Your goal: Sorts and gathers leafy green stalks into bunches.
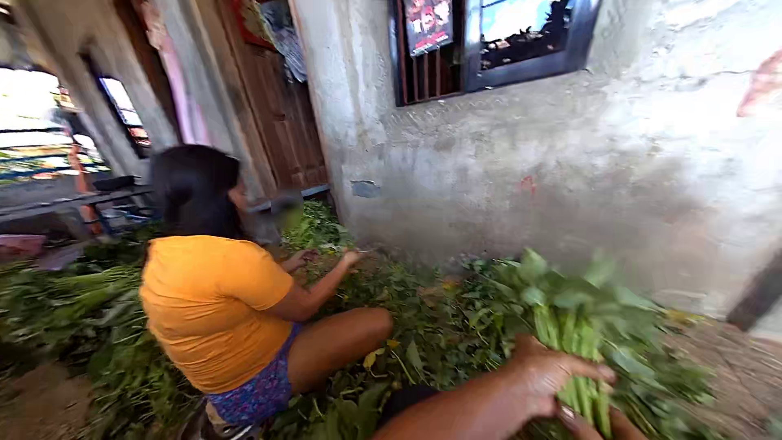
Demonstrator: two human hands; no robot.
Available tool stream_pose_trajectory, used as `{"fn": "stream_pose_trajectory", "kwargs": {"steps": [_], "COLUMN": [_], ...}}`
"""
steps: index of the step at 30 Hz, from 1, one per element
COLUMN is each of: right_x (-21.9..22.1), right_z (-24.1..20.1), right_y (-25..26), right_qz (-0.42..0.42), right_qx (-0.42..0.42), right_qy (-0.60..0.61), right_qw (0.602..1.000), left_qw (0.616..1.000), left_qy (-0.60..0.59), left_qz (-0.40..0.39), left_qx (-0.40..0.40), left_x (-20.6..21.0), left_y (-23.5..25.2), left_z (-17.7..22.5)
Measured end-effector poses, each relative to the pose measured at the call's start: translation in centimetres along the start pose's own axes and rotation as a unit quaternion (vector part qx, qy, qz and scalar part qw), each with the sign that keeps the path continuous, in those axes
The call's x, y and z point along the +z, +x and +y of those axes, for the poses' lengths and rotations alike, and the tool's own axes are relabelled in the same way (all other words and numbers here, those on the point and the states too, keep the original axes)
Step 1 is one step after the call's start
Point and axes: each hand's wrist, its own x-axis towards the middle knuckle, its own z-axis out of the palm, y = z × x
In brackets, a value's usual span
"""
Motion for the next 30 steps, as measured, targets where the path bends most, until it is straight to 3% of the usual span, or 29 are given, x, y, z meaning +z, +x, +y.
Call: {"fn": "stream_pose_trajectory", "kwargs": {"steps": [2,13,17,23,30], "right_x": [0.0,-3.3,-3.7,-4.8,-4.6], "right_z": [-0.3,-0.3,-1.2,-1.0,-1.5], "right_y": [0.4,4.5,4.8,4.9,3.5], "right_qz": [-0.01,-0.196,-0.234,-0.379,-0.403], "right_qx": [0.034,0.021,0.006,0.151,0.147], "right_qy": [-0.019,-0.053,0.005,0.18,0.187], "right_qw": [0.999,0.979,0.972,0.895,0.884], "left_qw": [1.0,0.991,0.99,0.992,0.99], "left_qy": [-0.017,-0.082,-0.114,-0.122,-0.123], "left_qz": [-0.014,-0.101,-0.085,0.016,0.061], "left_qx": [-0.006,0.01,0.012,0.0,-0.021], "left_x": [0.0,-1.5,-0.9,0.8,1.2], "left_y": [0.2,1.1,0.4,-0.9,-2.6], "left_z": [0.5,-0.8,0.1,2.3,3.1]}}
